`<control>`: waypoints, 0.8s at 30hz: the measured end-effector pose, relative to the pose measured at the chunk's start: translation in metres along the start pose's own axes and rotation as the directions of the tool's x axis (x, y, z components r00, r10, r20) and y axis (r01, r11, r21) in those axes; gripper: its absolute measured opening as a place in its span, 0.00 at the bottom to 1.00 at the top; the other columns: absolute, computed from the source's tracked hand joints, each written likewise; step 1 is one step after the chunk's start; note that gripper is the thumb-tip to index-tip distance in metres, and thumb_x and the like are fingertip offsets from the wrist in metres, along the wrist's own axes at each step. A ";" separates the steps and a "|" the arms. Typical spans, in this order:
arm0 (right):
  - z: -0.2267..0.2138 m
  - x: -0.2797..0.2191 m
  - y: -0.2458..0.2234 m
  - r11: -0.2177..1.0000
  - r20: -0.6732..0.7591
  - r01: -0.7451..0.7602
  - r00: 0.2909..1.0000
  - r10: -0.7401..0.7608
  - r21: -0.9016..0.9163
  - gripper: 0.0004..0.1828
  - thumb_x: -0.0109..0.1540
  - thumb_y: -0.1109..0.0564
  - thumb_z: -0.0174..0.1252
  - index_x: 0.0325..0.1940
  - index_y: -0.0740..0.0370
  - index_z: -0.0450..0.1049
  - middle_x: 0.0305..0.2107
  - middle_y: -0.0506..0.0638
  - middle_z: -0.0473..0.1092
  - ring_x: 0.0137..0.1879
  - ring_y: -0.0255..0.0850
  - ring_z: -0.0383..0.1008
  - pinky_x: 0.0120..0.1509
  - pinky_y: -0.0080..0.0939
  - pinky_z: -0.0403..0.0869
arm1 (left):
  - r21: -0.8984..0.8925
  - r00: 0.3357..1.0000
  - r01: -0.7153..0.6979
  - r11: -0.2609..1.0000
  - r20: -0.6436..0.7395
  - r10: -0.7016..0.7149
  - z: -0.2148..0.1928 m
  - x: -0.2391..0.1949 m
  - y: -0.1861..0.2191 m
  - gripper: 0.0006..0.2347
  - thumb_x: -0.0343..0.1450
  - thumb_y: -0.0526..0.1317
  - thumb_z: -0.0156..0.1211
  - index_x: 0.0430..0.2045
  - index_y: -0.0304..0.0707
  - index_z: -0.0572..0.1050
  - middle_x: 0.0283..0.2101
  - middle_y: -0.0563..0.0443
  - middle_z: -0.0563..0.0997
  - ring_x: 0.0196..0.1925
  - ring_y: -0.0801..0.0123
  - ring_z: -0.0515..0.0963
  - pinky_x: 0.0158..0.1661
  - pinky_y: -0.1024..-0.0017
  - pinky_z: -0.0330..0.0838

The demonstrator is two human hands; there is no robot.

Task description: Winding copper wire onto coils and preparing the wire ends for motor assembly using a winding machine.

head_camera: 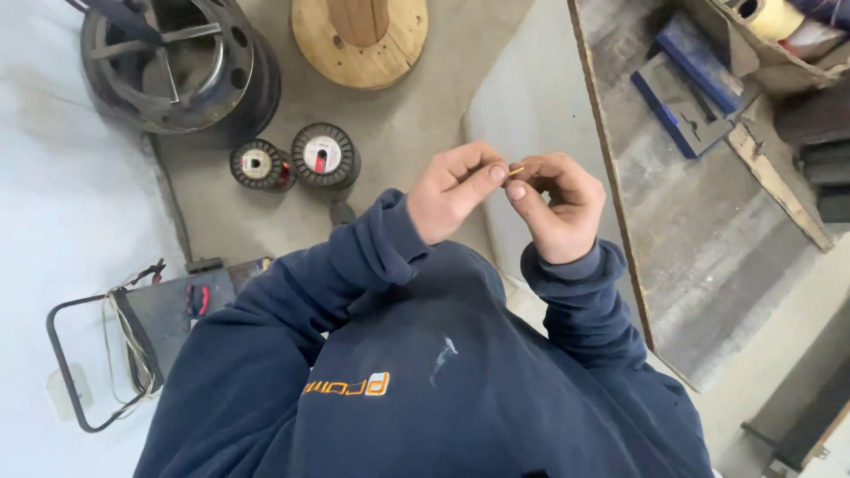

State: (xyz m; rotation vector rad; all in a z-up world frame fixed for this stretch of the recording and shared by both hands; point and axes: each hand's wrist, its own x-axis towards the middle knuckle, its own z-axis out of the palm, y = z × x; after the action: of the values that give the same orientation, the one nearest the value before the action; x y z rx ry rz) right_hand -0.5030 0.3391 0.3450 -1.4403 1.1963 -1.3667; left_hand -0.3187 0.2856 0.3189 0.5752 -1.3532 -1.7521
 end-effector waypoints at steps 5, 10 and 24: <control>0.002 0.002 -0.004 0.995 0.009 0.048 0.999 -0.047 -0.093 0.02 0.66 0.68 0.62 0.42 0.71 0.76 0.35 0.50 0.75 0.39 0.33 0.74 0.45 0.32 0.72 | 0.087 0.999 0.018 0.996 0.048 -0.022 -0.005 -0.006 -0.003 0.08 0.81 0.39 0.53 0.39 0.31 0.75 0.37 0.57 0.77 0.43 0.80 0.73 0.47 0.78 0.70; 0.006 0.002 -0.005 0.993 0.029 0.031 0.999 -0.027 -0.114 0.02 0.66 0.67 0.61 0.40 0.69 0.75 0.33 0.49 0.73 0.37 0.31 0.70 0.43 0.31 0.71 | 0.288 0.999 0.036 0.957 -0.007 -0.035 -0.003 -0.011 0.021 0.07 0.79 0.38 0.55 0.40 0.32 0.76 0.37 0.52 0.79 0.42 0.77 0.76 0.44 0.76 0.72; 0.005 0.002 -0.005 0.979 0.061 0.024 0.998 -0.012 -0.202 0.02 0.65 0.66 0.63 0.39 0.68 0.75 0.29 0.47 0.73 0.32 0.29 0.67 0.36 0.30 0.66 | 0.612 0.952 -0.293 0.735 0.115 0.284 -0.010 -0.006 0.054 0.05 0.72 0.31 0.66 0.40 0.38 0.80 0.42 0.49 0.82 0.43 0.61 0.84 0.45 0.70 0.77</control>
State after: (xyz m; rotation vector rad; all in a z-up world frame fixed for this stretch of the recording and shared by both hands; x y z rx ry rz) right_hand -0.4980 0.3381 0.3495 -1.6258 1.3170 -1.2332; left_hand -0.2895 0.2803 0.3660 0.6572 -1.9333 -1.0286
